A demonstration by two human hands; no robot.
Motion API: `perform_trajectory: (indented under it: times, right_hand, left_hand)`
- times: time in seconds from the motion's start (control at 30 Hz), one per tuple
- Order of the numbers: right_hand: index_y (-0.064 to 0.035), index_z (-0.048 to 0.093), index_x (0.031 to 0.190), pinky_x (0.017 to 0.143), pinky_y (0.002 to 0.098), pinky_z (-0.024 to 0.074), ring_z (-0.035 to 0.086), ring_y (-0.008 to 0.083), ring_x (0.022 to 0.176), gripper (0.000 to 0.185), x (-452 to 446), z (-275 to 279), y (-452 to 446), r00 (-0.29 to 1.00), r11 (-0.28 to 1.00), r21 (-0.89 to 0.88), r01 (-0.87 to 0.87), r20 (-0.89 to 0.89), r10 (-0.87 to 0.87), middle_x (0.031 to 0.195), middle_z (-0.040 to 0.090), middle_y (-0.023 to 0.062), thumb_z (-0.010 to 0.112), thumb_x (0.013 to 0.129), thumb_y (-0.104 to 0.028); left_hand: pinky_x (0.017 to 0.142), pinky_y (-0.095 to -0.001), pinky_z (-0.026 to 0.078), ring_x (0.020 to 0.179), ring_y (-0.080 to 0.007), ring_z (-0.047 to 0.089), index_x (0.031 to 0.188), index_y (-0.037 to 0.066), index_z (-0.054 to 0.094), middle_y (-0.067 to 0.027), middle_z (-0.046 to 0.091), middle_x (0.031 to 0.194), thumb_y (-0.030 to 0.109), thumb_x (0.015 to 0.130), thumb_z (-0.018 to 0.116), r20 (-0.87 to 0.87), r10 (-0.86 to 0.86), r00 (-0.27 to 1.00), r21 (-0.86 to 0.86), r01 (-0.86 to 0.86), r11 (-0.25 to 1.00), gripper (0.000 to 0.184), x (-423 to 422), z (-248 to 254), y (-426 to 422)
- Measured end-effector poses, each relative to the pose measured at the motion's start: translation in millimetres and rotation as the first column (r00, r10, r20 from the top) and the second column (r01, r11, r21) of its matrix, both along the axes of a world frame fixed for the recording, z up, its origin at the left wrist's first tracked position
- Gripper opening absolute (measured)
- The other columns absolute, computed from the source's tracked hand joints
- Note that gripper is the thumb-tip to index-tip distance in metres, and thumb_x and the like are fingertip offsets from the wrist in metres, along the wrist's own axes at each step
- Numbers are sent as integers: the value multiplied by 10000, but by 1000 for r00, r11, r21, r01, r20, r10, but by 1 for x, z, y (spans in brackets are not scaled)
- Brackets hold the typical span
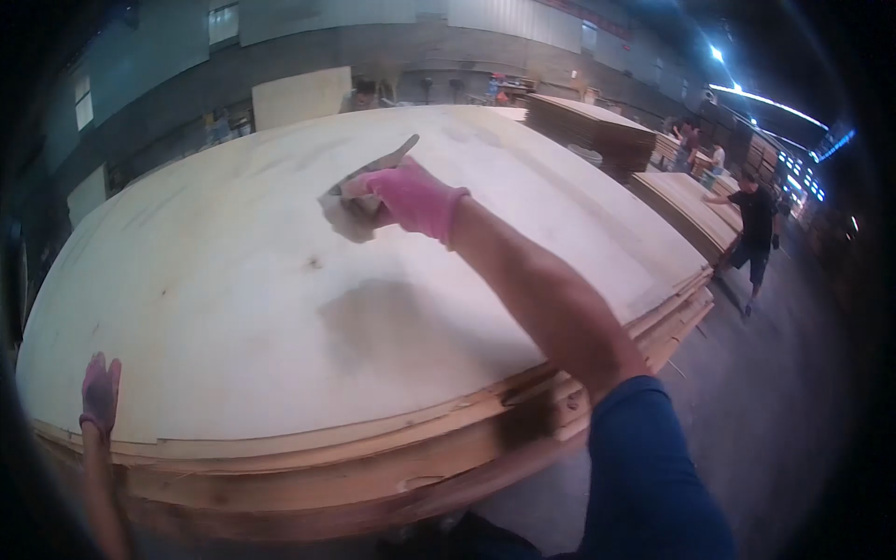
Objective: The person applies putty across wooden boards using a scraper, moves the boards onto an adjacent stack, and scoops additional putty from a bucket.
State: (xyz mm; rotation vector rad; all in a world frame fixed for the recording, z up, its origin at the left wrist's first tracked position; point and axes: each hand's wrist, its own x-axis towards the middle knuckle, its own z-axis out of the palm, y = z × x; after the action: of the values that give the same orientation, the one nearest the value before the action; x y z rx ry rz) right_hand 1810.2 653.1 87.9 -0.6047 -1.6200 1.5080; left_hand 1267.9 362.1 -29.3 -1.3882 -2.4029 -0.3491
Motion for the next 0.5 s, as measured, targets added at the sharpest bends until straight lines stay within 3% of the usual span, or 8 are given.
perform_trajectory:
  times: [0.1,0.13,0.23,0.27,0.33,0.37,0.43,0.5]
  right_hand:
    - [76,677,1052,687,365,606,715,245,876,341,-44,-20,38,802,986,167,11,587,-109,963,711,174,716,822,-172]
    - [86,672,1018,730,383,593,713,265,910,430,-55,-22,56,799,984,177,16,590,-120,973,716,180,735,782,-269]
    - [90,674,971,776,383,571,715,290,879,467,-88,-2,27,520,809,571,-138,737,-431,958,719,222,743,764,-323]
    - [54,658,930,794,388,529,693,285,874,401,-88,-6,19,477,740,640,-205,726,-496,1007,705,196,694,853,-338]
    - [7,719,913,749,418,552,706,348,841,416,-79,-22,14,513,607,697,-382,706,-488,920,716,229,734,780,-387]
    - [-40,743,889,715,434,545,701,359,818,351,-72,-36,6,523,661,687,-302,699,-488,878,723,194,722,800,-379]
    - [-19,741,891,692,423,542,702,324,755,316,-76,-22,-56,562,708,629,-321,728,-392,832,721,177,713,834,-329]
    - [-2,736,902,687,394,542,701,259,738,288,-94,-16,-93,576,777,562,-284,748,-330,805,722,141,708,860,-285]
  left_hand:
    - [1160,-436,344,1356,-424,441,1361,-127,469,-322,491,1409,322,1039,506,8,39,999,-63,-39,997,554,22,15,0]
    - [1161,-431,339,1354,-421,441,1366,-121,468,-317,488,1414,326,1033,513,-5,54,999,-48,-54,997,559,26,15,2]
    - [1157,-451,333,1350,-420,448,1374,-112,469,-315,497,1409,347,1029,509,12,19,1000,-54,-18,998,576,22,14,2]
    - [1156,-457,330,1351,-423,447,1374,-109,471,-314,497,1410,357,1024,514,-2,12,1000,-61,-12,998,585,22,11,3]
    - [1154,-469,325,1354,-431,443,1375,-103,475,-312,497,1412,378,1013,525,-46,10,999,-63,-13,998,604,18,6,4]
    - [1146,-476,329,1344,-448,446,1361,-109,483,-321,492,1409,392,993,555,-27,-76,997,-24,75,997,625,14,5,2]
    - [1136,-485,334,1324,-449,460,1346,-143,470,-342,479,1404,399,966,584,75,-172,982,-90,179,980,671,31,31,0]
    - [1134,-490,331,1311,-452,462,1351,-153,457,-346,494,1377,429,935,604,-99,-376,921,-66,371,926,730,10,13,-1]
